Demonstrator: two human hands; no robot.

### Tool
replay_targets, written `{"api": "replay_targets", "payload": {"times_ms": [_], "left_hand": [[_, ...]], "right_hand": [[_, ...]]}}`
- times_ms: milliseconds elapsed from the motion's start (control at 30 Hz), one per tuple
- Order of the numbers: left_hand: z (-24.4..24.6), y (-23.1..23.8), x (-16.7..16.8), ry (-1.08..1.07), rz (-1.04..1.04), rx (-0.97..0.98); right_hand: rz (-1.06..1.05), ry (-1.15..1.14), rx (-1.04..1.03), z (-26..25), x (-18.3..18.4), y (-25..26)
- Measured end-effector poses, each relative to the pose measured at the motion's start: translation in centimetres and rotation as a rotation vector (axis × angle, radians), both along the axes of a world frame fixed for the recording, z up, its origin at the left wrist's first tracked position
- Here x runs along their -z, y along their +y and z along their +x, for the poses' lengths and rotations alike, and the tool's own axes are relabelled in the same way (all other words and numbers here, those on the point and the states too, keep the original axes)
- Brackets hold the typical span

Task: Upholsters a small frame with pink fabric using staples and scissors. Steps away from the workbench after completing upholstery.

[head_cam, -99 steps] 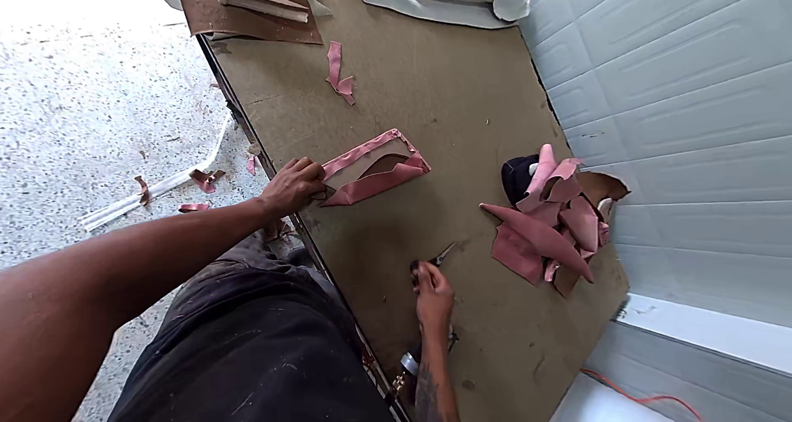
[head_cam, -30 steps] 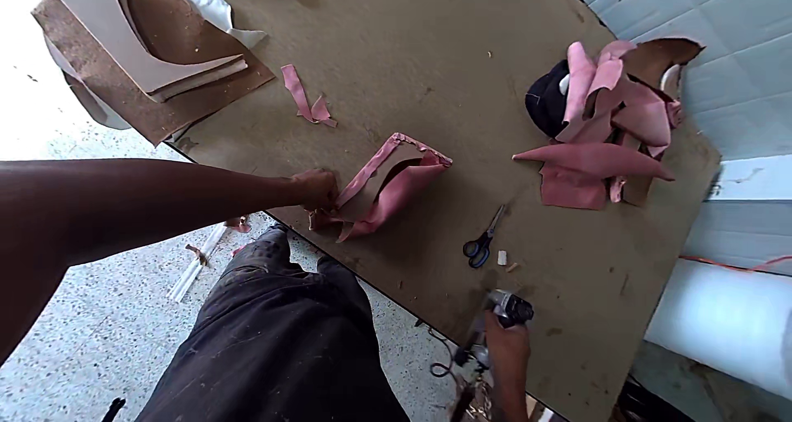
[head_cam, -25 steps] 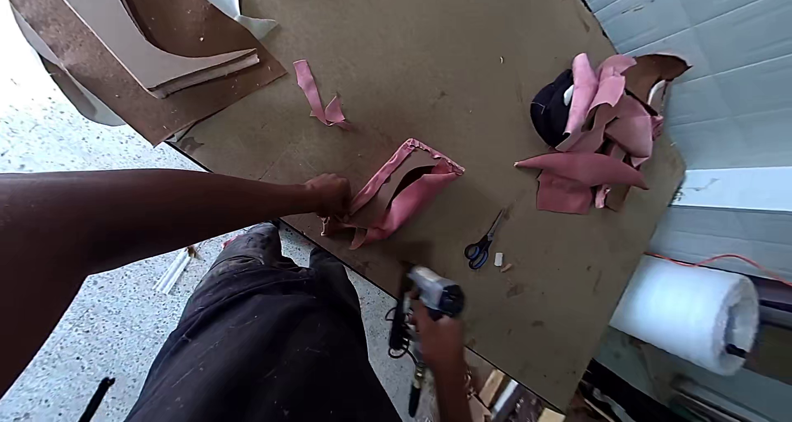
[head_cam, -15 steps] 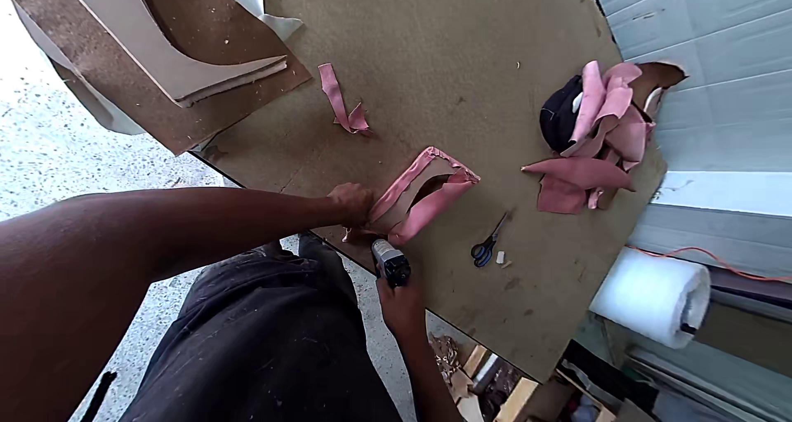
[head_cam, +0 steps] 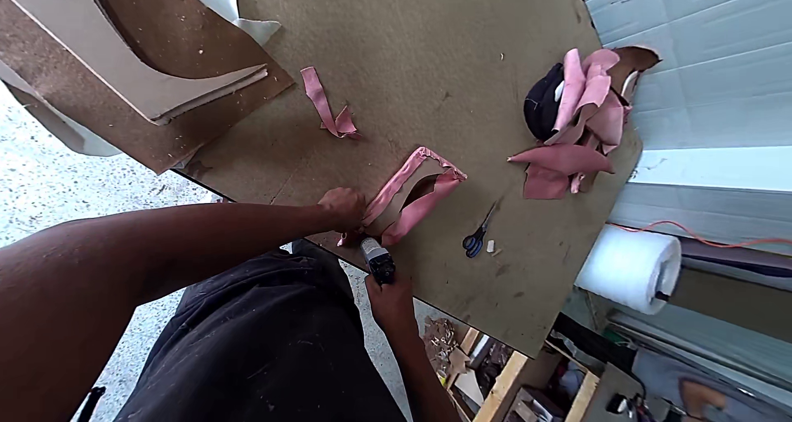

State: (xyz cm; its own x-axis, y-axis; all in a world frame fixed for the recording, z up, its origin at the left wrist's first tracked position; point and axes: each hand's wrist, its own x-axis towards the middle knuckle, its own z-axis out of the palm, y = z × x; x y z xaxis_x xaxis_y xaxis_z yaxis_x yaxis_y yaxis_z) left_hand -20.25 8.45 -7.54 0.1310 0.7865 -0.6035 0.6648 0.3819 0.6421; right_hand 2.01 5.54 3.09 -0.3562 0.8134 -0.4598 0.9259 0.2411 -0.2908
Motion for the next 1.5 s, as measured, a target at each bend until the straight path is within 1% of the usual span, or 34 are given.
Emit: {"api": "replay_targets", "payload": {"times_ms": [200, 367, 567, 767, 933, 1033, 1133, 1200, 1267, 1333, 1367, 1433, 1500], "left_hand": [[-0.1, 0.3, -0.3, 0.014, -0.024, 0.025], [-0.3, 0.3, -0.4, 0.025, -0.022, 0.041], [-0.1, 0.5, -0.4, 0.041, -0.016, 0.054], [-0.2, 0.4, -0.6, 0.04, -0.014, 0.039], [-0.1, 0.4, -0.4, 0.043, -0.008, 0.033], [0.2, 0.3, -0.5, 0.062, -0.003, 0.036], [0.2, 0.3, -0.7, 0.071, 0.006, 0.051], [0.6, 0.4, -0.7, 0.066, 0.016, 0.061], [0.2, 0.3, -0.5, 0.062, 0.015, 0.03], [0.5, -0.4, -0.2, 0.048, 0.02, -0.009], [0.9, -0.8, -0.2, 0.044, 0.021, -0.029], [2.0, -1.4, -0.4, 0.039, 0.011, -0.066], [3.6, -1.6, -0.9, 0.027, -0.011, -0.092]], "right_hand": [[-0.064, 0.049, 0.029, 0.3, 0.2, 0.3], [-0.125, 0.138, 0.0, 0.4, 0.5, -0.2], [-0.122, 0.126, -0.069, 0.7, 0.4, 0.4], [-0.2, 0.142, -0.096, 1.2, 0.4, 0.2], [-0.172, 0.149, -0.12, 1.3, 0.9, 0.1], [-0.147, 0.105, -0.135, 1.0, 0.8, 0.0], [-0.175, 0.06, -0.132, 1.2, 0.8, 0.2], [-0.207, 0.098, -0.064, 2.6, 0.7, 0.6], [-0.195, 0.273, 0.087, 4.7, 0.7, 0.8], [-0.128, 0.426, 0.232, 8.7, 0.4, 1.3], [-0.07, 0.435, 0.276, 11.2, 0.3, 2.0], [0.092, 0.324, 0.326, 16.6, 0.6, 4.7], [0.253, 0.126, 0.354, 22.0, 1.7, 8.8]]}}
